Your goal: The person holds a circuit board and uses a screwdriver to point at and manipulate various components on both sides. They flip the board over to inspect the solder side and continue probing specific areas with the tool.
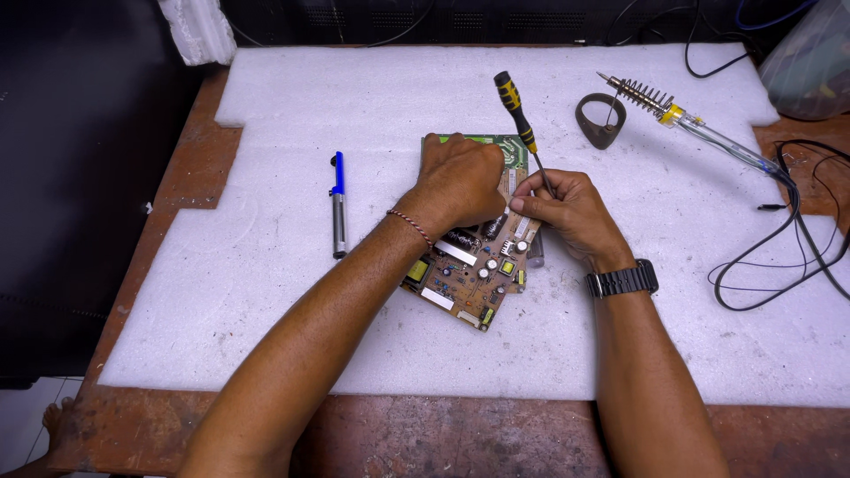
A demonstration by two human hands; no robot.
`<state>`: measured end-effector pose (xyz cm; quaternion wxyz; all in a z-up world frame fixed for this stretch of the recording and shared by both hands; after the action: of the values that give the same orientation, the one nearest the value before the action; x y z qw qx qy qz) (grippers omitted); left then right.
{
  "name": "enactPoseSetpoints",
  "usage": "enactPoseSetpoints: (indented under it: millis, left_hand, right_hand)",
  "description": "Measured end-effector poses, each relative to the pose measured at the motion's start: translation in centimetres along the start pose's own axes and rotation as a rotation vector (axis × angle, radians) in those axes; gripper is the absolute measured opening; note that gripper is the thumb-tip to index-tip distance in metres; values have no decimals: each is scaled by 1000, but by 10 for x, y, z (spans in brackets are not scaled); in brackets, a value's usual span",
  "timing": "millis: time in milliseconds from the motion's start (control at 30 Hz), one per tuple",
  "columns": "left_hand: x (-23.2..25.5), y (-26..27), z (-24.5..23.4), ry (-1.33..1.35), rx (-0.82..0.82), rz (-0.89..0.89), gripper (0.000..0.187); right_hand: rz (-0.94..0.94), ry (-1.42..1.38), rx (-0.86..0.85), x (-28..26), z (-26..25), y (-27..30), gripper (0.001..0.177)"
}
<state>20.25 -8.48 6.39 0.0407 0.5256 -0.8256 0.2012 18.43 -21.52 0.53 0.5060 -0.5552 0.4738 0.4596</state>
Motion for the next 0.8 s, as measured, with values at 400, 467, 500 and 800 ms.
enactPoseSetpoints:
  millis: [400,467,500,800]
  left_hand:
    - [38,6,-3,-278,117,196,10]
    - [52,14,-5,-366,107,297,7]
    - [62,19,-3,-454,95,399,6]
    - [72,15,47,-613,23,663,6]
  right_hand:
    - [47,-61,5,-10,5,3,14]
    - [54,-68,6,21,-2,-9,13]
    - [62,-76,8,37,-6,-16,13]
    - [85,-77,14,56,-11,-22,17]
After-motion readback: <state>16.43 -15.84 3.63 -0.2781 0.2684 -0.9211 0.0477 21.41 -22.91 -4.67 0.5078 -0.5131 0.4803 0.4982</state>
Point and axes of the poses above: each hand's wrist, its own y-axis away from the middle knuckle, its own z-axis out of the palm, x = y × z, the point moved 9 cm from there along -y, towards the middle knuckle, and after that the axes turned 14 degrees about x, right-handed, at the moved point
